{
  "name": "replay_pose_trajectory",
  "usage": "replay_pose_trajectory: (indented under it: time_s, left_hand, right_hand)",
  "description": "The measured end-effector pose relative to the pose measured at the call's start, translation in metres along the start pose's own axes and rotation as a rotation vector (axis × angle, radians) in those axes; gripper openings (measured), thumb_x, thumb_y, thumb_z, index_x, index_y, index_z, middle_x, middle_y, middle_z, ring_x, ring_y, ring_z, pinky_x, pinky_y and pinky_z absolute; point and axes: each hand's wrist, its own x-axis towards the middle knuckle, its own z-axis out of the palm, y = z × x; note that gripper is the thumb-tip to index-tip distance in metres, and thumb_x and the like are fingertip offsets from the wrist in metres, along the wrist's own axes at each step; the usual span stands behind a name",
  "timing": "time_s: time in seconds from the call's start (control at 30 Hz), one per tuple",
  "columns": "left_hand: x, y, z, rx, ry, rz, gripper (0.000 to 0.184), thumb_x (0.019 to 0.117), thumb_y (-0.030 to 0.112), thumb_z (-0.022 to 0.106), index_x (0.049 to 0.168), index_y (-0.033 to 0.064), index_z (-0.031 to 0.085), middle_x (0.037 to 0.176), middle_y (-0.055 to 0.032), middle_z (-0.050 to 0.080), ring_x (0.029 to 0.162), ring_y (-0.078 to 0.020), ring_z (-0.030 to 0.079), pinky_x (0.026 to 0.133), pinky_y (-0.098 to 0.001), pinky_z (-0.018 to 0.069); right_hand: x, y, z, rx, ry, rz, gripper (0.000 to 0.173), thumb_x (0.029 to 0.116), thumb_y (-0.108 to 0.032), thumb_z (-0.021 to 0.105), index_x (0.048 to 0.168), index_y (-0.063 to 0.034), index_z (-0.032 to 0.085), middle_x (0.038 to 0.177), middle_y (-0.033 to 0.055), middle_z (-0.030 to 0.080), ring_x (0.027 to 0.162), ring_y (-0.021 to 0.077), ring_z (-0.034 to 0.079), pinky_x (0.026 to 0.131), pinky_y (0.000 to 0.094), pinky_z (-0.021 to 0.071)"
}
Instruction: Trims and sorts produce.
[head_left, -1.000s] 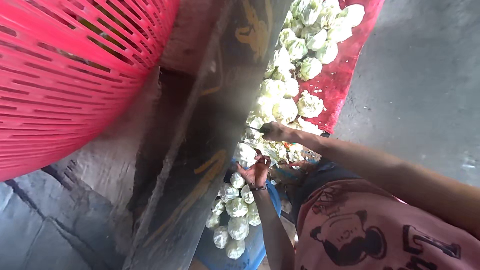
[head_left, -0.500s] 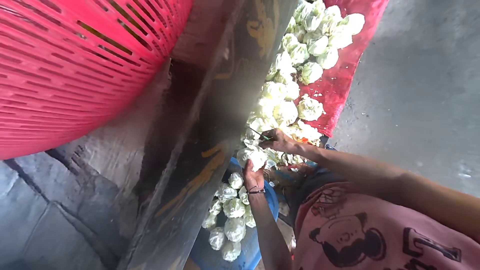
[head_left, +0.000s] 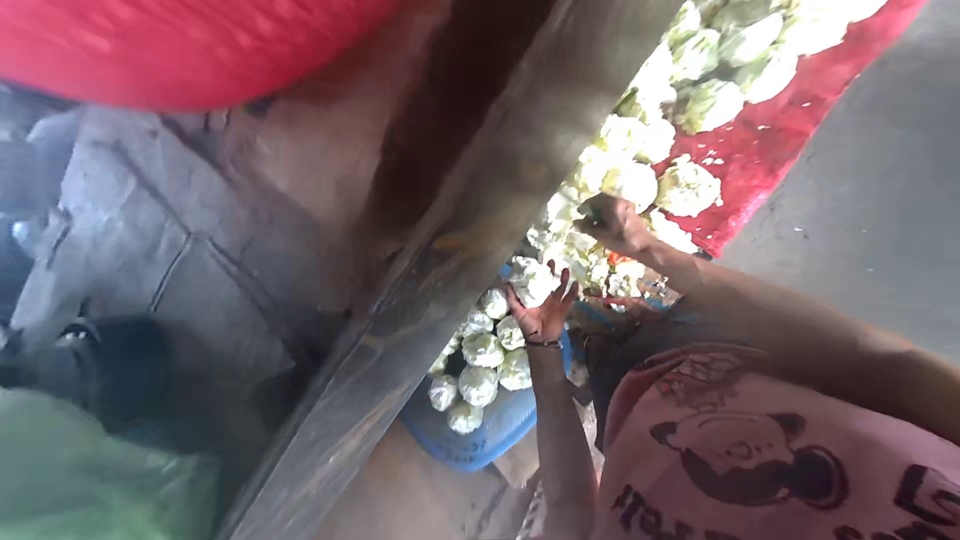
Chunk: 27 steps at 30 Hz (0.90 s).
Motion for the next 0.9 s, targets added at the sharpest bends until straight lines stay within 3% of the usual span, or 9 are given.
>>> replay_pose_trajectory:
  time_s: [0.13,0.27,0.4,0.47,0.53,0.6,0.67,0.73,0.9]
  left_hand:
    - [-0.023,0.017,-0.033,-0.005,0.095,0.179,0.068,0.0999,0.069,0.025,0.126,0.0121,0.052,0.103,-0.0128,0.069,0.082,-0.0264,0.071,0.069,-0.0406,0.0613]
    - [-0.057,0.057,-0.085,0.368,0.414,0.509,0.045,0.1090,0.034,0.033,0.145,0.0081,0.038,0.133,-0.0128,0.053,0.114,-0.0234,0.056,0.095,-0.0473,0.0520]
    - [-0.074,0.102,-0.148,0.500,0.607,0.546,0.052,0.1080,0.047,0.033,0.149,0.0160,0.037,0.141,-0.0092,0.050,0.122,-0.0230,0.054,0.096,-0.0497,0.0513]
    - [-0.074,0.120,-0.181,0.650,0.664,0.532,0.055,0.1080,0.048,0.034,0.151,0.0146,0.038,0.148,-0.0120,0.047,0.128,-0.0272,0.050,0.099,-0.0558,0.0474]
    - [-0.071,0.135,-0.204,0.860,0.704,0.490,0.059,0.1083,0.047,0.036,0.155,0.0106,0.036,0.155,-0.0178,0.041,0.137,-0.0337,0.044,0.106,-0.0620,0.0413]
    - [-0.064,0.143,-0.189,1.198,0.831,0.429,0.059,0.1096,0.044,0.037,0.151,0.0028,0.041,0.151,-0.0230,0.046,0.137,-0.0357,0.047,0.110,-0.0570,0.0404]
    - [-0.045,0.139,-0.155,1.573,1.083,0.433,0.065,0.1039,0.044,0.055,0.148,-0.0032,0.044,0.147,-0.0293,0.048,0.135,-0.0431,0.047,0.111,-0.0593,0.0375]
    - [-0.009,0.139,-0.136,1.925,1.179,0.483,0.085,0.0966,0.052,0.062,0.154,-0.0054,0.034,0.150,-0.0354,0.040,0.138,-0.0506,0.041,0.111,-0.0640,0.0345]
    - [0.091,0.117,-0.014,2.370,0.676,0.577,0.065,0.0944,0.038,0.069,0.147,0.0040,0.051,0.159,-0.0291,0.034,0.150,-0.0506,0.022,0.120,-0.0619,0.0169]
  right_hand:
    - [-0.005,0.011,0.007,-0.008,-0.138,0.038,0.081,0.0820,-0.022,0.087,0.148,0.0005,0.046,0.136,0.0339,0.053,0.118,0.0496,0.058,0.098,0.0628,0.0486]
    - [-0.034,0.011,0.014,0.179,-0.190,0.225,0.046,0.0944,-0.006,0.069,0.137,0.0040,0.054,0.127,0.0311,0.059,0.107,0.0446,0.063,0.093,0.0598,0.0516]
    - [-0.058,0.050,0.053,0.212,-0.153,0.216,0.027,0.0966,-0.010,0.063,0.122,-0.0022,0.067,0.099,0.0240,0.071,0.080,0.0379,0.071,0.071,0.0580,0.0579]
    - [-0.054,0.029,0.041,0.145,-0.411,0.363,0.032,0.1008,-0.009,0.061,0.132,-0.0045,0.063,0.119,0.0244,0.068,0.108,0.0413,0.066,0.095,0.0609,0.0495]
    - [-0.053,0.037,0.056,0.106,-0.464,0.287,0.034,0.0981,-0.009,0.063,0.131,-0.0038,0.065,0.119,0.0247,0.069,0.111,0.0420,0.066,0.098,0.0621,0.0493]
    - [-0.055,0.047,0.066,0.113,-0.493,0.195,0.032,0.0985,-0.010,0.062,0.129,0.0005,0.065,0.115,0.0269,0.069,0.109,0.0443,0.066,0.097,0.0626,0.0487]
    - [-0.057,0.049,0.067,0.115,-0.526,0.191,0.029,0.1006,-0.010,0.061,0.127,0.0020,0.065,0.114,0.0270,0.069,0.109,0.0438,0.066,0.097,0.0610,0.0486]
    - [-0.055,0.059,0.072,0.134,-0.507,0.209,0.027,0.1001,-0.011,0.061,0.124,0.0018,0.066,0.112,0.0265,0.069,0.107,0.0433,0.067,0.095,0.0616,0.0493]
    - [-0.044,0.063,0.043,0.263,-0.445,0.247,0.029,0.0999,-0.008,0.060,0.126,0.0027,0.065,0.110,0.0266,0.069,0.103,0.0424,0.067,0.092,0.0603,0.0503]
